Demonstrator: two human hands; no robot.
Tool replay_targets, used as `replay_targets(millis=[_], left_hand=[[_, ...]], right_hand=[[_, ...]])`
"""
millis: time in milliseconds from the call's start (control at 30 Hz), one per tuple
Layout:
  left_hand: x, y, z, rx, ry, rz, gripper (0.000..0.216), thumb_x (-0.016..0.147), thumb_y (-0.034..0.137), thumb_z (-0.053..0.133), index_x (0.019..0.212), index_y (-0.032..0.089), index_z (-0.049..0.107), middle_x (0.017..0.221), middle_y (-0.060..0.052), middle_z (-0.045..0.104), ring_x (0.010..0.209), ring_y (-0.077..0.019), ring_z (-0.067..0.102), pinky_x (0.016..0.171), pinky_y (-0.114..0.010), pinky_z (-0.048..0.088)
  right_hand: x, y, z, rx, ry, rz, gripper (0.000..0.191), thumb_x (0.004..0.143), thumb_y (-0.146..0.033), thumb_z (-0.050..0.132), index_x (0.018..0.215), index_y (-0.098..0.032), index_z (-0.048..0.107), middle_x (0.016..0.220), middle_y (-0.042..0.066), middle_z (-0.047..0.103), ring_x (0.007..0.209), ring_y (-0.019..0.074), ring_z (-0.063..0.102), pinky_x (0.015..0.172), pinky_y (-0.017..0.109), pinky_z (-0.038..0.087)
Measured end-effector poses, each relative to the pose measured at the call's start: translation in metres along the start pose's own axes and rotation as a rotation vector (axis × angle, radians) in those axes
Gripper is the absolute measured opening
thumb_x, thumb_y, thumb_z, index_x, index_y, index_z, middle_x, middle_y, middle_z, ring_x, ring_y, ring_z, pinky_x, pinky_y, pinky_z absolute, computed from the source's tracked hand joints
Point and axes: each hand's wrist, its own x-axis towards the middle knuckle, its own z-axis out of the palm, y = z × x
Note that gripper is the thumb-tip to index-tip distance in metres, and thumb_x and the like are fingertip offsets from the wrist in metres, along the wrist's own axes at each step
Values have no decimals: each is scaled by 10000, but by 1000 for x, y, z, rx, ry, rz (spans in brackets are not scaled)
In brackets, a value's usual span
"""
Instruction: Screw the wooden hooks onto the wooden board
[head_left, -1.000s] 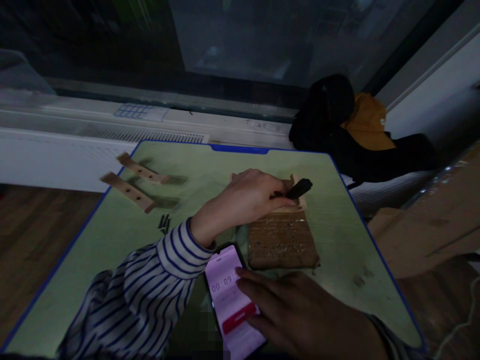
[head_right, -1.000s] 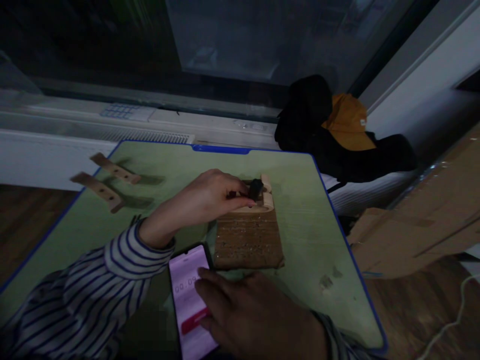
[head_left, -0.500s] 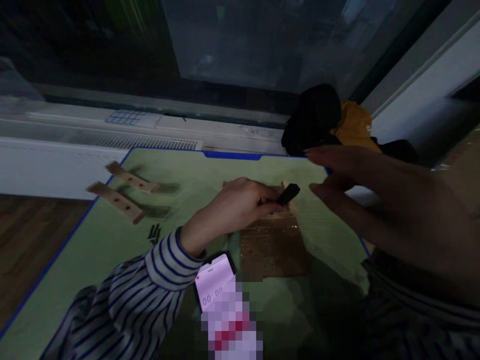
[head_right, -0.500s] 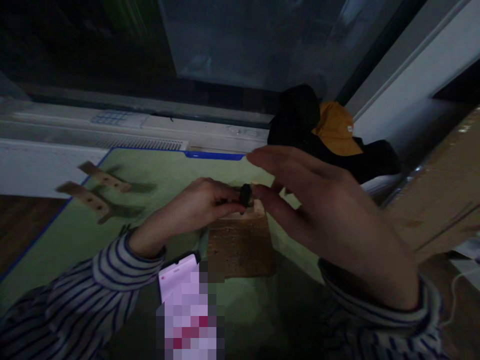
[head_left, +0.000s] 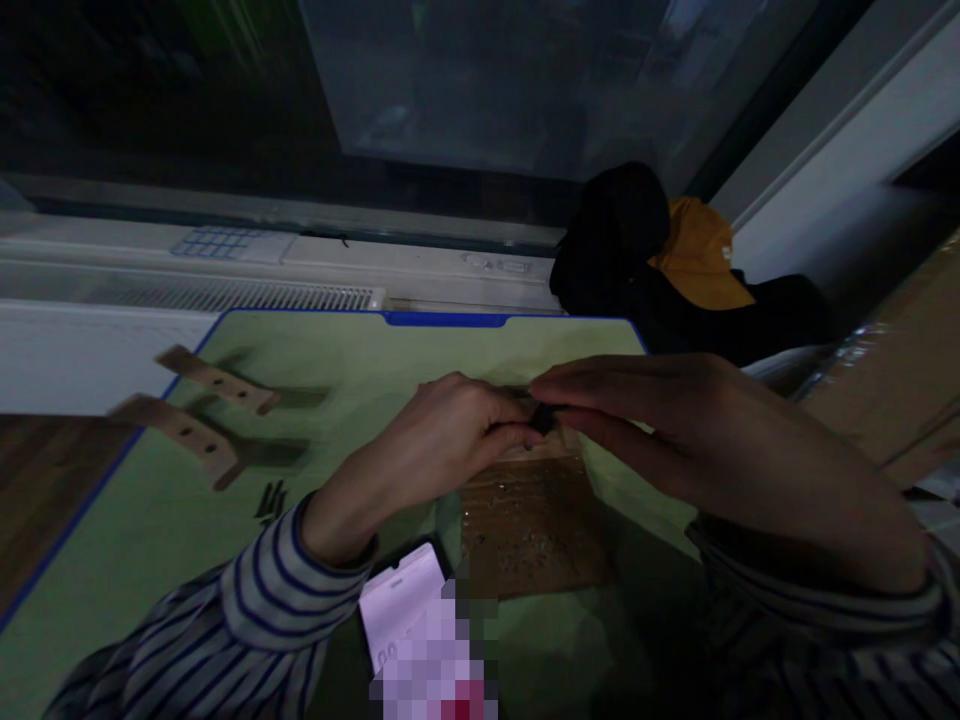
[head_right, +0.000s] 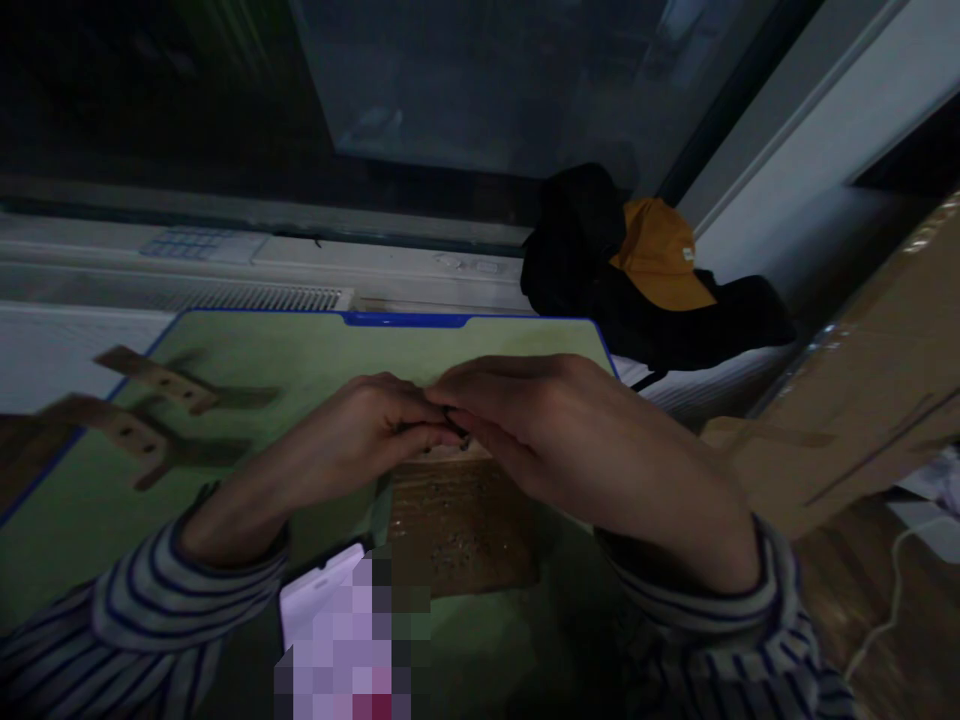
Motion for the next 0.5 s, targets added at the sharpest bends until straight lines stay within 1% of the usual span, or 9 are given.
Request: replay_targets(millis=[100, 233, 400, 500], left_hand=[[0, 3, -1, 18, -11, 16, 217, 889, 293, 493, 956, 241, 692, 923, -18, 710, 828, -153, 642, 734, -251, 450], [0, 8, -3, 31, -9, 25, 227, 894, 259, 471, 960, 235, 688, 953, -19, 707, 858, -153, 641, 752, -251, 455], [1, 8, 1, 77, 69, 11, 177, 852, 318, 551, 943, 257, 690, 895, -2, 717, 816, -165, 645, 778, -282, 445], [2, 8, 4, 111, 114, -4, 174, 837, 359, 569, 890, 252, 696, 852, 2, 718, 807, -182, 646, 783, -309, 435]], right_hand=[[0, -1, 0, -60, -10, 51, 208, 887, -212, 509, 1076, -215, 595, 996, -23, 686, 833, 109, 640, 699, 223, 456], [-2, -6, -2, -157, -28, 87, 206, 896, -263, 488, 1053, -194, 601, 891, -1, 683, 729, 138, 634, 608, 262, 435], [-2, -8, -2, -179, -21, 107, 224, 904, -281, 466, 1061, -184, 593, 857, 11, 674, 707, 147, 625, 604, 272, 438], [0, -9, -2, -156, -34, 106, 221, 905, -279, 464, 1062, -191, 591, 912, 13, 676, 767, 154, 634, 644, 277, 457]])
